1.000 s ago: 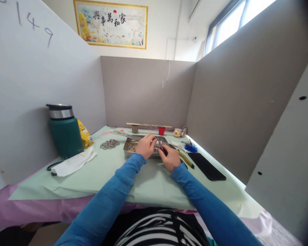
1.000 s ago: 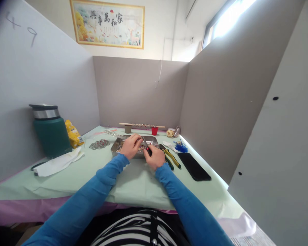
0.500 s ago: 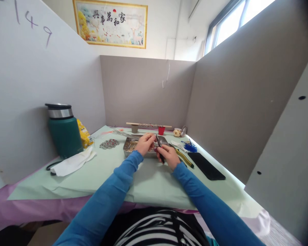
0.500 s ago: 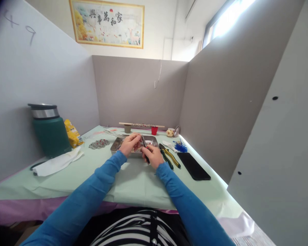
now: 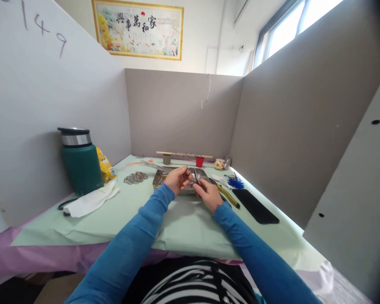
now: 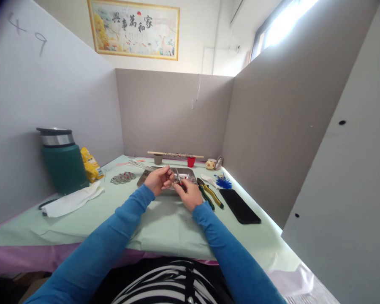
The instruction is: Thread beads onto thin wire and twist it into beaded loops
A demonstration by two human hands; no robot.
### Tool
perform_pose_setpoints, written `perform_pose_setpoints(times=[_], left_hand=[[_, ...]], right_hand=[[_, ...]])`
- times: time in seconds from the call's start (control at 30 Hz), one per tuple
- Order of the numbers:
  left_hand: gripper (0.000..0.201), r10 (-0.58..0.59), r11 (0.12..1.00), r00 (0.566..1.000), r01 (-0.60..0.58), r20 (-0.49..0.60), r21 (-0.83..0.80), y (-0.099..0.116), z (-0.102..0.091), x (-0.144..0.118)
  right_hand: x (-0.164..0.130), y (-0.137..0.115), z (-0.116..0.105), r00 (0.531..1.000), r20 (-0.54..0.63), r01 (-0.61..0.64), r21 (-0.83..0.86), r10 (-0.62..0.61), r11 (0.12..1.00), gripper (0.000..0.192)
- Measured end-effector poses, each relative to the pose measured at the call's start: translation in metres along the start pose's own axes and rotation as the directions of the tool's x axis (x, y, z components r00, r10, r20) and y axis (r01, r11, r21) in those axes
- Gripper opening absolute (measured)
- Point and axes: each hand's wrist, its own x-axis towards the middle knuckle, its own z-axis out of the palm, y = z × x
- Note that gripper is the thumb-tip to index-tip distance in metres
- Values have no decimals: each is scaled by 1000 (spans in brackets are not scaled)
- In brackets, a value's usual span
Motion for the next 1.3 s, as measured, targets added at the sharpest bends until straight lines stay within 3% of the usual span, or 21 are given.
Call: perform_pose_setpoints(times=[0.17,0.57,0.77,0.9,0.97,1.17,1.3], left_hand=[[24,-48,999,999,48,1,-24,-2,-1,0],[23,-64,997,998,63,12,32,-8,-1,0],[28,50,982,996,-37,-69,185,-10,2,2],[32,230,891,956,-131,-182,435,-15,1,6],[33,262,863,942,-132,-208,488,-17,1,8],[30,104,965,980,-59,-169,256,-15,1,6],[27,87,973,975,-39,-205,227,-9,0,4]], right_hand=[[-3,-1,4,995,-23,86,-236,-94,968,26],[-2,5,9,996,-53,39,-393,-65,919,27],[0,4,12,995,-101,-48,-552,-10,832,28],[3,4,14,992,-124,-85,-613,11,786,29],[4,6,14,992,-127,-95,-611,21,786,30],[1,11,9,995,-97,-18,-533,-39,846,30],[-2,4,7,991,-117,-4,-510,-65,860,30]])
